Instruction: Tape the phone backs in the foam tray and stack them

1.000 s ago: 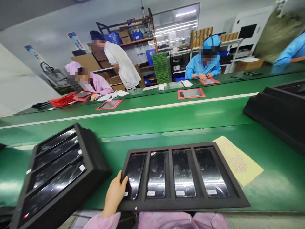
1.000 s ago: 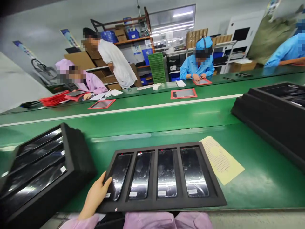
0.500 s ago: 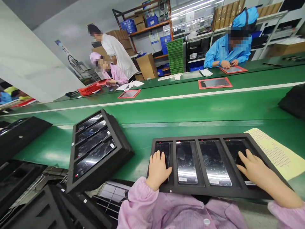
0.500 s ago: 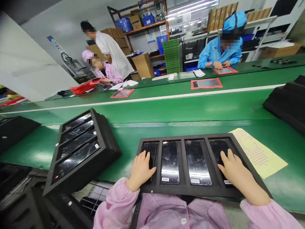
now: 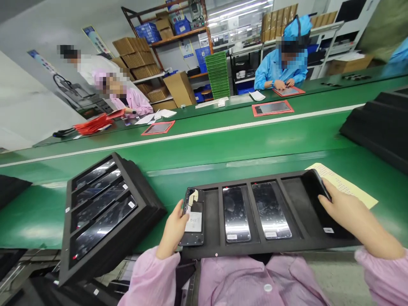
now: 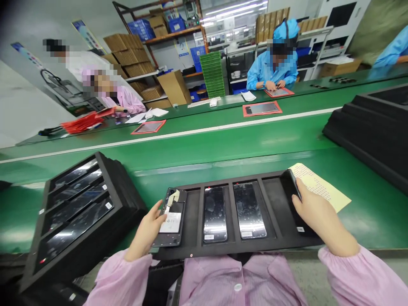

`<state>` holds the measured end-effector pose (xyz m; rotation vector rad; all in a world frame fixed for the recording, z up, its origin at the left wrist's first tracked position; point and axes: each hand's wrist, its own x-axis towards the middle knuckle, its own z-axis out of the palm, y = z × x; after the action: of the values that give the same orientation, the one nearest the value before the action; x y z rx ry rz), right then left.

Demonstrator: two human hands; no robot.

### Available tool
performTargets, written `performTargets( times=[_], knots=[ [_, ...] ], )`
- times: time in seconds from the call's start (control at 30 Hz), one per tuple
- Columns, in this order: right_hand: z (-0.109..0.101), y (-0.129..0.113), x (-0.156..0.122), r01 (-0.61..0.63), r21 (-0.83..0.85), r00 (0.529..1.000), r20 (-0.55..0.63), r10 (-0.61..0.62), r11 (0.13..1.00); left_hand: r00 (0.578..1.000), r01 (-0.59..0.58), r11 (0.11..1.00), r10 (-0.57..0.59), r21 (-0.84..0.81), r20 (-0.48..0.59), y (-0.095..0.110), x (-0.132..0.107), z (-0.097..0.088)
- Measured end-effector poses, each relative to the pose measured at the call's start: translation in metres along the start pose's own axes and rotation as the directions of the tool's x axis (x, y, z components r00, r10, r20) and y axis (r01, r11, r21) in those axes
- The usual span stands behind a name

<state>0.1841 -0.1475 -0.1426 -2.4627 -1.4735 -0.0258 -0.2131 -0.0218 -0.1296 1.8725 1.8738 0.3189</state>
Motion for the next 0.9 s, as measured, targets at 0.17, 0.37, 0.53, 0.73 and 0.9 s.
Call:
performTargets(
  times=[0.17, 0.37, 0.53, 0.73, 0.9],
  knots=[
    [-0.01, -0.048, -0.012, 0.063, -0.22, 0.991, 0.131, -0.034, 0.973, 0.987, -0.099, 0.995, 0.097, -0.006, -0.125, 0.019, -0.013, 0.04],
    [0.015, -0.106, -0.025, 0.2, -0.195, 0.947, 0.289, -0.139, 0.96, 0.885, -0.457, 0.854, 0.465, 0.248, 0.026, 0.083, -0.038, 0.087],
    [0.025, -0.12, -0.014, 0.129, -0.181, 0.941, 0.334, -0.063, 0.975, 0.867, -0.485, 0.835, 0.42, 0.261, 0.268, 0.108, -0.03, 0.101],
    [0.01, -0.114, -0.005, 0.176, -0.05, 0.91, 0.39, -0.143, 0.983, 0.856, -0.497, 0.834, 0.426, 0.24, 0.293, 0.109, -0.023, 0.09],
    [-0.005, -0.124, -0.014, 0.147, -0.118, 0.941, 0.322, -0.102, 0.982, 0.884, -0.453, 0.861, 0.399, 0.231, 0.246, 0.12, -0.023, 0.079]
  ],
)
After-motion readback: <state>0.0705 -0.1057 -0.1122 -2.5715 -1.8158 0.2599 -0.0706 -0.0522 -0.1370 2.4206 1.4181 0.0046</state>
